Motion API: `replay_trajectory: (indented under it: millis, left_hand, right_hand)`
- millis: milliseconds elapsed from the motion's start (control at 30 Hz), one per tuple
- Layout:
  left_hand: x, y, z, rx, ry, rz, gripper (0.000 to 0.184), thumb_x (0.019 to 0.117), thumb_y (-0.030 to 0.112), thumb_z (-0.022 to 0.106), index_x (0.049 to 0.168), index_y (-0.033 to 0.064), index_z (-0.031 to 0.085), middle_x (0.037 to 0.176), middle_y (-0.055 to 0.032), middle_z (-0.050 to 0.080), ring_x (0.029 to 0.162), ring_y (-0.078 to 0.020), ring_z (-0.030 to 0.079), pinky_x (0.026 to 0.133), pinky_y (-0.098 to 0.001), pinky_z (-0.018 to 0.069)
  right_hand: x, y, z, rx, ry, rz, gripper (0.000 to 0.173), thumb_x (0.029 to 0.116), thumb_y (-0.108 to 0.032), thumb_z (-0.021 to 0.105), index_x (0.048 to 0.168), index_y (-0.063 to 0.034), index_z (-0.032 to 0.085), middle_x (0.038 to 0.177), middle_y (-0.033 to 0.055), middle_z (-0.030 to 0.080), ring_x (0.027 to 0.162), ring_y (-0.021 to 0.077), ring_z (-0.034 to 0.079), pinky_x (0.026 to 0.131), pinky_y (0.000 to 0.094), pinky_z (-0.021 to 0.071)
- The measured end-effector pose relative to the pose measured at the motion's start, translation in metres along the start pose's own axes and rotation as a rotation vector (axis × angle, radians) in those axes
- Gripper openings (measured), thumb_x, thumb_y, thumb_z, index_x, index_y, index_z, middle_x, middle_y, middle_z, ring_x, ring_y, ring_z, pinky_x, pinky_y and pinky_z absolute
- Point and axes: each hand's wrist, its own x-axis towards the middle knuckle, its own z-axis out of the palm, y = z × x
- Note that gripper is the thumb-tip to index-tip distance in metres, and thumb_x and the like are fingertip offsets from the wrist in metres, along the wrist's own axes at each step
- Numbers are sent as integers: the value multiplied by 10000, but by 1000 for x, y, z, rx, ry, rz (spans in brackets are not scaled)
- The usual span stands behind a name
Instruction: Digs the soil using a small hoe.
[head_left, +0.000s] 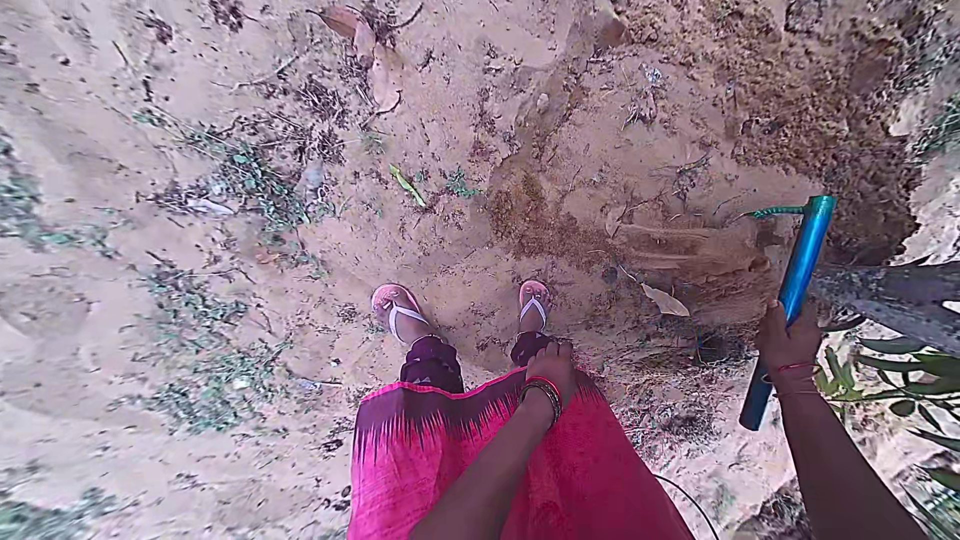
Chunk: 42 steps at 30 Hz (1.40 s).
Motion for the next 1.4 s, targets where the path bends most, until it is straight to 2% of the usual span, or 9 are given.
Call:
replay_trajectory:
  millis: [67, 200, 500, 600, 733, 833, 1033, 1233, 1400]
  left_hand:
    - [1, 3, -1, 13, -12, -5, 485, 1091, 185, 453, 1548, 33, 394, 1568, -226, 415, 1443, -394, 421, 1156, -543, 360]
    - [4, 7, -1, 52, -17, -4, 482, 1094, 194, 450, 1543, 28, 398, 1561, -232, 421, 1437, -398, 427, 1149, -548, 365]
    - [10, 2, 4, 60, -19, -17, 484, 1082, 162, 463, 1542, 25, 402, 1564, -239, 418, 1443, -409, 418, 1150, -569, 359]
    - [7, 3, 5, 64, -21, 2, 482, 1077, 157, 465, 1536, 21, 408, 1555, -241, 423, 1434, -409, 427, 1146, -564, 367]
    - [7, -5, 5, 18, -1, -12, 485, 1082, 167, 460, 1545, 35, 405, 1562, -226, 424, 1436, -399, 429, 1148, -554, 368]
    - [1, -14, 6, -39, 27, -13, 473, 1089, 178, 451, 1539, 40, 417, 1564, -219, 427, 1428, -395, 441, 1147, -551, 370]
    - [-14, -22, 7, -99, 46, 14, 454, 1082, 153, 444, 1516, 19, 444, 1525, -229, 468, 1401, -390, 472, 1132, -540, 390]
    - [-22, -23, 4, -64, 18, 7, 459, 1083, 158, 442, 1520, 18, 432, 1533, -226, 456, 1407, -390, 463, 1126, -547, 392]
    - [-20, -25, 6, -32, -4, 5, 479, 1094, 221, 458, 1538, 47, 419, 1539, -209, 454, 1409, -385, 463, 1129, -546, 393]
  right_hand:
    - [-8, 48, -3, -92, 165, 86, 554, 1107, -263, 456, 1492, 127, 373, 1184, 391, 630, 1083, 495, 651, 980, 585, 476]
    - [16, 110, 5, -190, 270, 169, 552, 1083, -262, 504, 1479, 109, 407, 1284, 384, 610, 1196, 521, 618, 1035, 601, 455]
    - [30, 13, 44, 243, 590, -156, 578, 1024, -106, 554, 1455, 219, 347, 1374, 394, 534, 1271, 366, 587, 1100, 325, 440]
    - [34, -62, 76, 419, 479, -297, 597, 1053, -148, 545, 1475, 200, 307, 1374, 361, 524, 1245, 301, 590, 1084, 323, 451]
    - [52, -179, 139, 567, 152, -325, 454, 1067, -188, 556, 1399, 92, 425, 1109, 198, 631, 889, 189, 656, 845, 338, 545]
    - [55, -235, 202, 493, -110, -191, 461, 1082, -227, 544, 1449, 25, 423, 1156, 228, 679, 1036, 311, 689, 948, 457, 532]
    - [-1, -256, 287, 373, -407, -52, 504, 1088, -242, 536, 1495, 20, 396, 1234, 269, 665, 1158, 378, 666, 1011, 521, 506]
    - [-23, -243, 298, 540, -513, 31, 442, 1083, -195, 537, 1438, 49, 443, 1164, 278, 635, 918, 343, 674, 837, 500, 555]
    - [-8, -231, 291, 485, -634, 138, 405, 1103, -280, 490, 1392, 3, 459, 1016, 178, 581, 749, 245, 625, 696, 429, 571]
